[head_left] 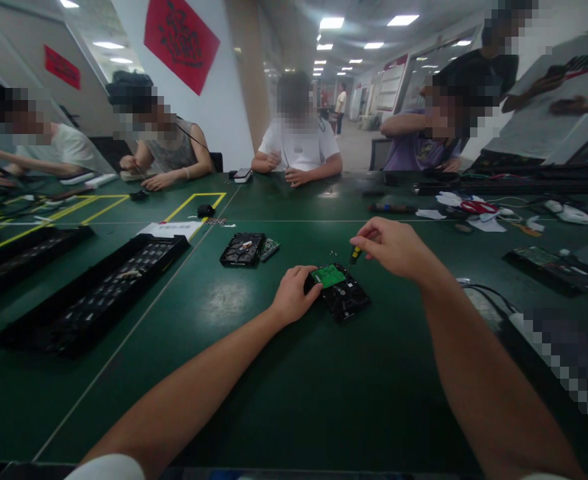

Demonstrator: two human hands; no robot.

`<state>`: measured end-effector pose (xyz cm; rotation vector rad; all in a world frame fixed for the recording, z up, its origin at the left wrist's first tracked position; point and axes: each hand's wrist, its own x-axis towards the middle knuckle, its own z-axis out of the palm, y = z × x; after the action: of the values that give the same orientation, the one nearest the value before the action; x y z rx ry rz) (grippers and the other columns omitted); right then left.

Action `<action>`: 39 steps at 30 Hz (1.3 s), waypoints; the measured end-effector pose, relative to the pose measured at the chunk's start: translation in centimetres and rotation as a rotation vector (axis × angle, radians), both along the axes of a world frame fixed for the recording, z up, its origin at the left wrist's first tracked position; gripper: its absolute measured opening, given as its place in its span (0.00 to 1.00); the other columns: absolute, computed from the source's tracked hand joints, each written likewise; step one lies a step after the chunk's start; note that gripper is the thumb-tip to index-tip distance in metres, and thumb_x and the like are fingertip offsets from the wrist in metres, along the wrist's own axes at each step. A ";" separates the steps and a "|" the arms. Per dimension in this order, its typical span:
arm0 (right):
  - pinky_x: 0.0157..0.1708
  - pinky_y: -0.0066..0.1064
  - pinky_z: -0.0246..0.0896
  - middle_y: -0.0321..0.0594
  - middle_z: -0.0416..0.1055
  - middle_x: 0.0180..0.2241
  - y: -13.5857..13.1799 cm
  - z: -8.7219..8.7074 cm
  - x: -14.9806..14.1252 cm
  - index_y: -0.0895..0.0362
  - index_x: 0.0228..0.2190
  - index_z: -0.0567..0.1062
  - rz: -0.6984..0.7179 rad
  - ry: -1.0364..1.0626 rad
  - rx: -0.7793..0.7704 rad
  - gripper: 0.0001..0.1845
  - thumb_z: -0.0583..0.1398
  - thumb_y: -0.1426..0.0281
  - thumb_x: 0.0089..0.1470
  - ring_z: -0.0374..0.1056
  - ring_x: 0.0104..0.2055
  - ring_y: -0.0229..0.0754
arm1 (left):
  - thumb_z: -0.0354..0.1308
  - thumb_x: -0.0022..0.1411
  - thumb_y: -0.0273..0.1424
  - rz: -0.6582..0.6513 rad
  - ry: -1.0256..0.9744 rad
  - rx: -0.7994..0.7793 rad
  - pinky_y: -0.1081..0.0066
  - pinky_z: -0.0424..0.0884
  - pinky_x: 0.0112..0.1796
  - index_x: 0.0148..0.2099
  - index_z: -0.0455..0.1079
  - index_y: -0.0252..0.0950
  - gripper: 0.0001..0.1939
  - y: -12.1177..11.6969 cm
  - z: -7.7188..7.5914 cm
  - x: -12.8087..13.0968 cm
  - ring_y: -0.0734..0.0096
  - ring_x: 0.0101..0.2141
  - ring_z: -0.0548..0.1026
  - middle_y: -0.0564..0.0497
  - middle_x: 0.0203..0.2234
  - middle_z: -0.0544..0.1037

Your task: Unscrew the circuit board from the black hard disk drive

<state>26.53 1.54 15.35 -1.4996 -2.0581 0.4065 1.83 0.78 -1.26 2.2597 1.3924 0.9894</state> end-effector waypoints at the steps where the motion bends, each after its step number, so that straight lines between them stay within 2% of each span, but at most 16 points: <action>1: 0.35 0.35 0.69 0.42 0.82 0.34 -0.1 0.1 0.0 0.56 0.36 0.79 0.021 0.002 -0.003 0.09 0.64 0.63 0.62 0.78 0.30 0.44 | 0.61 0.69 0.36 0.001 -0.004 0.002 0.53 0.70 0.59 0.62 0.70 0.39 0.21 0.0 0.0 0.0 0.54 0.56 0.73 0.44 0.54 0.77; 6: 0.36 0.33 0.69 0.40 0.82 0.32 -0.2 0.5 0.0 0.56 0.40 0.80 0.081 -0.013 -0.001 0.08 0.62 0.68 0.62 0.79 0.32 0.44 | 0.61 0.69 0.36 -0.001 -0.006 0.006 0.52 0.71 0.59 0.62 0.70 0.40 0.21 0.0 -0.2 0.0 0.54 0.55 0.74 0.43 0.54 0.76; 11: 0.37 0.33 0.69 0.42 0.83 0.36 -0.4 0.6 0.0 0.56 0.43 0.81 0.093 -0.055 0.003 0.10 0.60 0.69 0.63 0.80 0.35 0.45 | 0.60 0.70 0.36 -0.004 0.009 0.009 0.52 0.72 0.57 0.61 0.72 0.42 0.20 0.0 -0.5 0.1 0.54 0.54 0.74 0.43 0.53 0.75; 15: 0.37 0.33 0.70 0.42 0.83 0.38 -0.4 0.5 0.0 0.56 0.44 0.80 0.094 -0.040 0.002 0.10 0.61 0.70 0.63 0.79 0.33 0.44 | 0.59 0.70 0.36 0.007 0.040 0.019 0.51 0.72 0.57 0.60 0.74 0.42 0.18 0.1 -0.6 0.2 0.53 0.54 0.74 0.42 0.52 0.75; 19: 0.35 0.34 0.69 0.43 0.82 0.38 -0.1 0.2 0.2 0.56 0.41 0.78 0.048 -0.047 0.026 0.07 0.63 0.67 0.63 0.77 0.31 0.43 | 0.58 0.71 0.37 0.016 0.064 0.022 0.50 0.71 0.58 0.59 0.74 0.41 0.18 0.0 -0.6 0.3 0.53 0.54 0.74 0.42 0.52 0.75; 23: 0.34 0.34 0.67 0.41 0.81 0.34 0.0 0.0 0.4 0.54 0.38 0.77 0.020 -0.128 0.074 0.10 0.65 0.60 0.62 0.77 0.33 0.46 | 0.58 0.71 0.37 0.014 0.076 0.022 0.49 0.71 0.57 0.59 0.74 0.41 0.18 0.0 -0.4 0.3 0.52 0.54 0.74 0.42 0.51 0.76; 27: 0.37 0.35 0.68 0.42 0.82 0.36 0.0 0.1 0.3 0.54 0.42 0.79 0.054 -0.098 0.048 0.08 0.62 0.66 0.63 0.77 0.32 0.45 | 0.58 0.71 0.37 0.014 0.082 0.025 0.50 0.71 0.57 0.59 0.74 0.41 0.18 0.0 -0.5 0.3 0.52 0.54 0.73 0.42 0.51 0.76; 30: 0.39 0.36 0.70 0.43 0.82 0.37 -0.1 0.2 0.1 0.55 0.45 0.80 0.075 -0.061 0.022 0.11 0.60 0.70 0.62 0.79 0.35 0.47 | 0.57 0.71 0.37 0.014 0.087 0.025 0.50 0.71 0.57 0.59 0.74 0.40 0.18 0.0 -0.5 0.3 0.52 0.54 0.73 0.42 0.51 0.76; 36: 0.36 0.35 0.68 0.42 0.83 0.36 -0.3 0.4 -0.2 0.54 0.40 0.82 0.083 -0.097 0.046 0.12 0.59 0.64 0.66 0.78 0.35 0.46 | 0.57 0.72 0.37 0.011 0.093 0.041 0.50 0.71 0.56 0.59 0.74 0.40 0.17 -0.2 -0.2 0.4 0.53 0.53 0.73 0.42 0.50 0.76; 39: 0.36 0.34 0.66 0.41 0.83 0.37 -0.3 0.5 -0.2 0.55 0.39 0.82 0.094 -0.105 0.065 0.11 0.59 0.65 0.65 0.77 0.34 0.45 | 0.57 0.71 0.36 0.002 0.093 0.050 0.50 0.71 0.57 0.59 0.73 0.40 0.17 -0.2 -0.2 0.4 0.53 0.53 0.73 0.42 0.50 0.76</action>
<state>26.36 1.24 15.82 -1.4175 -2.2077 0.2995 2.21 0.60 -1.49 2.3687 1.4227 0.9408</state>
